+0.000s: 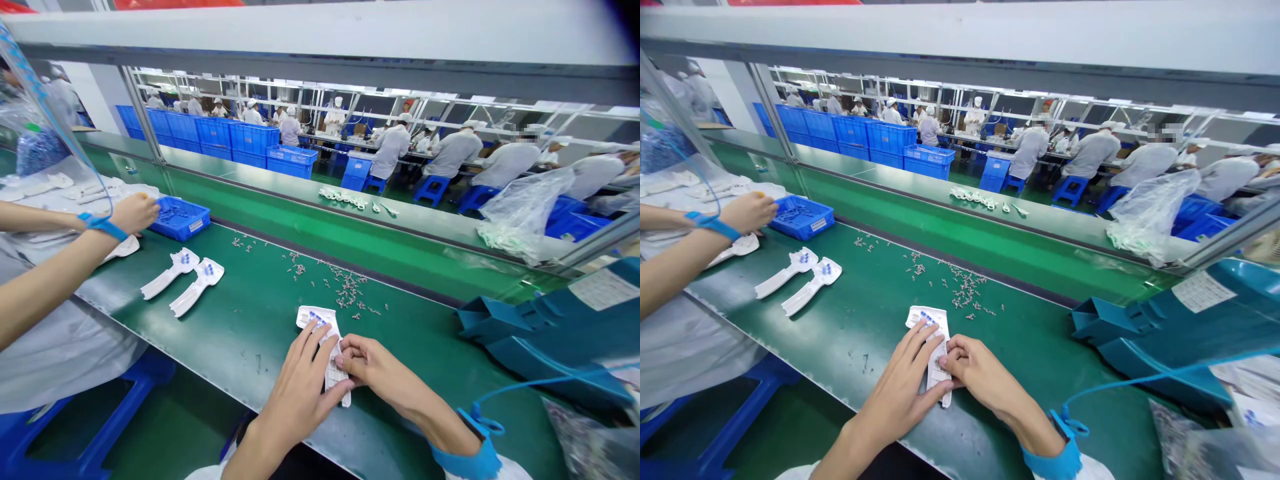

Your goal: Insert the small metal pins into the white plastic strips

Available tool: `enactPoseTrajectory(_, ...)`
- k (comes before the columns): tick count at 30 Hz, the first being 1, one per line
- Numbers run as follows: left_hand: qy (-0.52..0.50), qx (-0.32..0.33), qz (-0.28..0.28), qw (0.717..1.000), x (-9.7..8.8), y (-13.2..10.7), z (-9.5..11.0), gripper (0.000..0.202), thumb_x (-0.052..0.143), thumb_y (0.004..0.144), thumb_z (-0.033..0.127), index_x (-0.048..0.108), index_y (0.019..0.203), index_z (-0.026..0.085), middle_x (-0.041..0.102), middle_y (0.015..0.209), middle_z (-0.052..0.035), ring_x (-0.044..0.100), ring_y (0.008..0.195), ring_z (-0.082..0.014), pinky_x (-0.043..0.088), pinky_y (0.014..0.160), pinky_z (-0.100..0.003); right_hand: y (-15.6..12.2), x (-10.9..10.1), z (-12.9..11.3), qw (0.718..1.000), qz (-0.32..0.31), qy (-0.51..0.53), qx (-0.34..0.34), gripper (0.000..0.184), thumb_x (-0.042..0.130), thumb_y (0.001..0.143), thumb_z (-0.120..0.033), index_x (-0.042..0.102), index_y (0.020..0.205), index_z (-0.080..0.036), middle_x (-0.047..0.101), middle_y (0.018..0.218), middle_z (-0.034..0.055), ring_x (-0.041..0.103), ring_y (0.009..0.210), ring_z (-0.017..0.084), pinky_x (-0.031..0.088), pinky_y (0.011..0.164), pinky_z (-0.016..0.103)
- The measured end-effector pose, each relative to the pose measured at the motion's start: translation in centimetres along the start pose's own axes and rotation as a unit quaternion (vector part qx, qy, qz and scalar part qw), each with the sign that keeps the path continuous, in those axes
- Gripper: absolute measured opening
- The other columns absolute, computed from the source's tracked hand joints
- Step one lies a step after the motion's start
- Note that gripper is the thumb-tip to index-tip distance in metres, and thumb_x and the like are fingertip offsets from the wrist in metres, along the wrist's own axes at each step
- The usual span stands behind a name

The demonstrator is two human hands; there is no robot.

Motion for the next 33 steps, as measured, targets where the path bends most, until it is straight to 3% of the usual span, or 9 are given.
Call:
enactPoseTrajectory(5, 0.022, -0.029, 0.045, 0.998, -1.0, -0.4, -0.5, 0.051, 0.050, 0.098, 0.035, 0.034, 0.146, 0.024, 0.033, 0.157, -0.0100, 0.022, 0.148, -0.0301, 0.041, 0.112, -0.050, 3.7, -5.9, -1.7, 0.995, 0.098, 0.008, -0.033, 0.035, 0.077, 0.075, -0.046, 0.065, 0.090, -0.017, 0.071, 0.084, 0.0062, 0.071, 0.082, 0.020, 0.059, 0.086, 0.037)
enactPoseTrajectory(9, 0.033, -0.030, 0.042, 0.998, -0.5, -0.3, -0.4, 0.048, 0.050, 0.098, 0.036, 0.038, 0.144, 0.026, 0.037, 0.155, -0.0091, 0.029, 0.146, -0.0308, 0.048, 0.106, -0.050, 6.8, -14.1, -5.3, 0.947, 0.268, -0.095, -0.149, 0.036, 0.061, 0.086, -0.050, 0.068, 0.095, -0.016, 0.073, 0.092, 0.0130, 0.071, 0.096, 0.026, 0.057, 0.094, 0.043)
enactPoseTrajectory(13, 0.057, -0.044, 0.079, 0.994, -1.0, -0.5, -1.5, 0.041, 0.049, 0.097, 0.033, 0.047, 0.138, 0.028, 0.043, 0.151, -0.0077, 0.034, 0.143, -0.0304, 0.050, 0.102, -0.050, 5.9, -18.5, -5.1, 0.903, 0.358, -0.173, -0.163, 0.028, 0.061, 0.084, -0.041, 0.067, 0.100, -0.019, 0.071, 0.102, 0.0148, 0.064, 0.108, 0.033, 0.046, 0.102, 0.058)
enactPoseTrajectory(15, 0.098, -0.048, 0.100, 0.989, -2.8, -0.9, -3.5, 0.038, 0.048, 0.096, 0.033, 0.052, 0.134, 0.028, 0.046, 0.149, -0.0070, 0.034, 0.143, -0.0306, 0.047, 0.105, -0.051, 4.5, -18.7, -3.5, 0.891, 0.363, -0.217, -0.167, 0.023, 0.061, 0.081, -0.033, 0.068, 0.099, -0.021, 0.069, 0.111, 0.0138, 0.061, 0.112, 0.034, 0.040, 0.107, 0.060)
enactPoseTrajectory(18, 0.228, -0.110, 0.171, 0.952, -8.0, -2.1, -8.5, 0.038, 0.047, 0.093, 0.041, 0.061, 0.122, 0.020, 0.055, 0.137, -0.0136, 0.038, 0.137, -0.0378, 0.038, 0.108, -0.058, 2.5, -17.4, -1.3, 0.860, 0.318, -0.347, -0.196, 0.026, 0.055, 0.084, -0.029, 0.069, 0.104, -0.021, 0.065, 0.121, 0.0123, 0.057, 0.115, 0.032, 0.039, 0.108, 0.054)
enactPoseTrajectory(21, 0.361, -0.267, 0.158, 0.879, -13.0, -3.6, -14.4, 0.054, 0.040, 0.094, 0.047, 0.057, 0.129, 0.010, 0.048, 0.142, -0.0217, 0.031, 0.137, -0.0482, 0.034, 0.104, -0.066, 1.9, -15.8, -0.2, 0.802, 0.274, -0.491, -0.200, 0.031, 0.047, 0.091, -0.031, 0.068, 0.110, -0.019, 0.064, 0.116, 0.0134, 0.058, 0.110, 0.030, 0.044, 0.101, 0.049)
enactPoseTrajectory(24, 0.382, -0.327, 0.111, 0.857, -15.3, -4.6, -17.4, 0.054, 0.035, 0.095, 0.046, 0.057, 0.131, 0.012, 0.053, 0.138, -0.0184, 0.036, 0.134, -0.0460, 0.033, 0.104, -0.064, 2.1, -15.5, -0.2, 0.784, 0.274, -0.530, -0.172, 0.030, 0.042, 0.093, -0.031, 0.068, 0.103, -0.019, 0.065, 0.106, 0.0126, 0.062, 0.098, 0.028, 0.049, 0.089, 0.044)
enactPoseTrajectory(28, 0.351, -0.276, 0.100, 0.889, -13.7, -5.0, -16.5, 0.049, 0.036, 0.092, 0.045, 0.064, 0.119, 0.015, 0.063, 0.120, -0.0149, 0.050, 0.121, -0.0381, 0.042, 0.099, -0.053, 1.8, -15.5, -0.9, 0.784, 0.299, -0.515, -0.176, 0.029, 0.041, 0.092, -0.031, 0.065, 0.104, -0.019, 0.066, 0.096, 0.0105, 0.063, 0.088, 0.026, 0.050, 0.080, 0.040)
enactPoseTrajectory(33, 0.256, -0.169, 0.113, 0.945, -7.5, -4.3, -10.4, 0.042, 0.051, 0.089, 0.051, 0.068, 0.111, 0.019, 0.064, 0.110, -0.0124, 0.056, 0.104, -0.0330, 0.047, 0.088, -0.047, 0.8, -14.4, -1.8, 0.831, 0.315, -0.419, -0.185, 0.029, 0.044, 0.094, -0.039, 0.060, 0.108, -0.021, 0.069, 0.092, 0.0076, 0.064, 0.084, 0.024, 0.049, 0.074, 0.034)
Point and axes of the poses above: each hand's wrist, its own y-axis towards the middle knuckle, its own x-axis out of the palm, z = x × y, the point moved 5 cm from there along y, towards the middle knuckle
